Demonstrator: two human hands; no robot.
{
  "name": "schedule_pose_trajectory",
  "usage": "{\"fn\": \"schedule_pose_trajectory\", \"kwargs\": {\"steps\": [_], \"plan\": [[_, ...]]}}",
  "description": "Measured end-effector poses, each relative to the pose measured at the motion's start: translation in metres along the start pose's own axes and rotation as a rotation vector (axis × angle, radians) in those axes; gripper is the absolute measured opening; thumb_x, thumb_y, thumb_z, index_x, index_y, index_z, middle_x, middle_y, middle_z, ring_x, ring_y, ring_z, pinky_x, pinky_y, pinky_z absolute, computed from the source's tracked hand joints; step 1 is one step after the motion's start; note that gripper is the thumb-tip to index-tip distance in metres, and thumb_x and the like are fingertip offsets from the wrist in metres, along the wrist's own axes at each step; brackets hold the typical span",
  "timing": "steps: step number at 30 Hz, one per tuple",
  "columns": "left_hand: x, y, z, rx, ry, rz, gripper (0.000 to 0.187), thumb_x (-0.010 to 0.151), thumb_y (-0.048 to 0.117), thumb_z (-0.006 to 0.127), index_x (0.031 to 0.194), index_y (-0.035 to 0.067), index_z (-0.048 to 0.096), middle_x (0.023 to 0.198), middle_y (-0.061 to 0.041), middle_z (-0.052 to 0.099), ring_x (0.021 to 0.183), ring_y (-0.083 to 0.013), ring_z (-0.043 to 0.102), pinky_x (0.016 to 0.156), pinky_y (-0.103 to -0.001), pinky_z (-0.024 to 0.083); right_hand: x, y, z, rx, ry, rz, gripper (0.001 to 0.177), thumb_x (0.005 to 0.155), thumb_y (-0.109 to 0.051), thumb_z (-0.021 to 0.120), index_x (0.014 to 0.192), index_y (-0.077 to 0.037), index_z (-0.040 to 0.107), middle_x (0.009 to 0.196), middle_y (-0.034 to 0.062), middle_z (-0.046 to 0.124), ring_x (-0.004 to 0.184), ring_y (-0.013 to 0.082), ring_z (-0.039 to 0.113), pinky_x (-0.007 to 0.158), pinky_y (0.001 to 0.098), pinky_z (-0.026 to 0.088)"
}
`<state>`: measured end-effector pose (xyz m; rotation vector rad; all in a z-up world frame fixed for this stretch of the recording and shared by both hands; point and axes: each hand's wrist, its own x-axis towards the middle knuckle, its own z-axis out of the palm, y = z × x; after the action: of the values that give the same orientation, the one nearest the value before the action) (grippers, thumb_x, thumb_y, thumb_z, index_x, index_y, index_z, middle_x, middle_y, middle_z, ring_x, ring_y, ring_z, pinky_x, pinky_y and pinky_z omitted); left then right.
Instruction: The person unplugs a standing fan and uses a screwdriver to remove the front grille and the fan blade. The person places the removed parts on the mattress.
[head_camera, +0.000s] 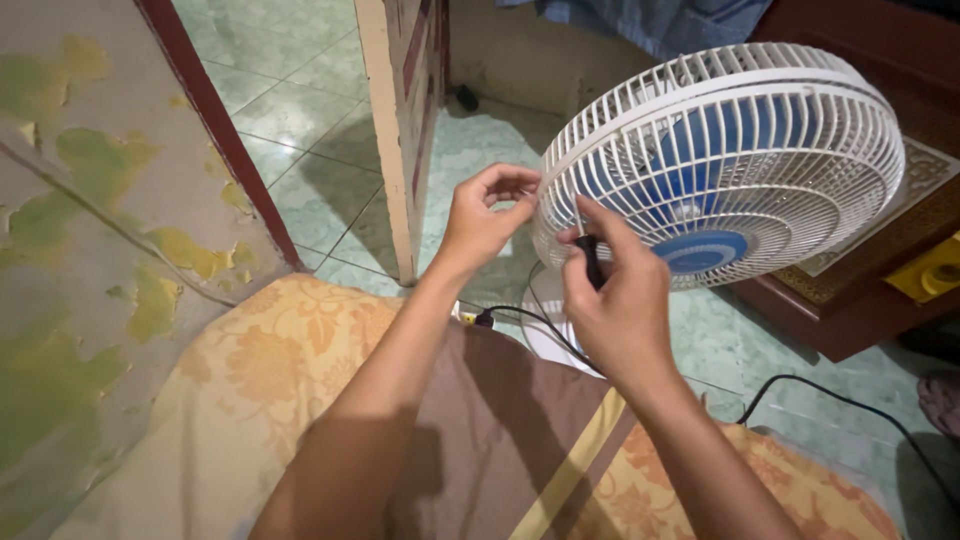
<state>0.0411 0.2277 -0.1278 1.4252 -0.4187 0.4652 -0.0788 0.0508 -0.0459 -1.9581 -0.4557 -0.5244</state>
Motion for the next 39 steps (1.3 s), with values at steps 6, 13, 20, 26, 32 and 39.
{"fn": "schedule_pose_trajectory", "kwargs": {"steps": [6, 13, 20, 26, 32, 39], "plan": [[-0.001, -0.022, -0.009, 0.032, -0.039, -0.015, 0.032, 0.084, -0.006, 0.067, 0.116, 0.0, 0.065, 0.108, -0.005, 0.069, 0.098, -0.0119, 0.067, 0.086, -0.03, 0.06, -0.006, 0.013, 0.016, -0.089, 0.003, -0.1, 0.038, 0.09, -0.002, 0.062, 0.128, 0.0, 0.067, 0.101, 0.0155, 0.076, 0.085, 0.0256, 0.076, 0.075, 0.0352, 0.057], [-0.003, -0.032, -0.014, -0.046, -0.048, -0.021, 0.038, 0.084, -0.013, 0.052, 0.118, 0.0, 0.062, 0.111, -0.006, 0.07, 0.106, -0.0155, 0.069, 0.092, -0.032, 0.062, -0.016, 0.034, 0.033, -0.148, -0.016, -0.133, 0.04, 0.086, -0.002, 0.061, 0.125, 0.0, 0.069, 0.097, 0.0175, 0.073, 0.087, 0.0339, 0.073, 0.081, 0.0408, 0.055], [-0.004, -0.041, -0.015, -0.041, -0.016, -0.126, 0.031, 0.089, -0.011, 0.054, 0.116, 0.0, 0.064, 0.105, -0.007, 0.071, 0.099, -0.0162, 0.07, 0.085, -0.034, 0.06, -0.022, 0.043, 0.047, -0.189, -0.006, -0.161, 0.043, 0.087, 0.003, 0.057, 0.13, 0.004, 0.066, 0.104, 0.0201, 0.067, 0.092, 0.0371, 0.068, 0.081, 0.0434, 0.053], [-0.006, -0.052, -0.011, 0.0, -0.043, 0.059, 0.032, 0.086, -0.011, 0.057, 0.115, 0.001, 0.066, 0.107, -0.007, 0.072, 0.102, -0.0159, 0.07, 0.095, -0.031, 0.058, -0.026, 0.043, 0.056, -0.208, 0.022, -0.085, 0.045, 0.091, 0.004, 0.055, 0.135, 0.001, 0.062, 0.109, 0.0208, 0.063, 0.092, 0.0375, 0.066, 0.079, 0.0451, 0.052], [-0.009, -0.048, -0.009, 0.04, -0.051, 0.009, 0.025, 0.085, -0.005, 0.065, 0.109, 0.002, 0.065, 0.105, -0.004, 0.069, 0.097, -0.0143, 0.069, 0.085, -0.03, 0.058, -0.026, 0.041, 0.062, -0.216, 0.101, -0.149, 0.034, 0.093, 0.002, 0.057, 0.127, 0.001, 0.057, 0.114, 0.0218, 0.063, 0.099, 0.0423, 0.065, 0.081, 0.0493, 0.05], [-0.011, -0.038, -0.005, 0.033, -0.035, 0.023, 0.028, 0.086, 0.005, 0.075, 0.111, 0.002, 0.063, 0.107, -0.004, 0.068, 0.097, -0.0146, 0.068, 0.085, -0.03, 0.059, -0.03, 0.033, 0.056, -0.27, 0.058, -0.175, 0.04, 0.092, 0.004, 0.057, 0.131, 0.0, 0.059, 0.112, 0.0199, 0.062, 0.09, 0.04, 0.067, 0.074, 0.049, 0.051]]}}
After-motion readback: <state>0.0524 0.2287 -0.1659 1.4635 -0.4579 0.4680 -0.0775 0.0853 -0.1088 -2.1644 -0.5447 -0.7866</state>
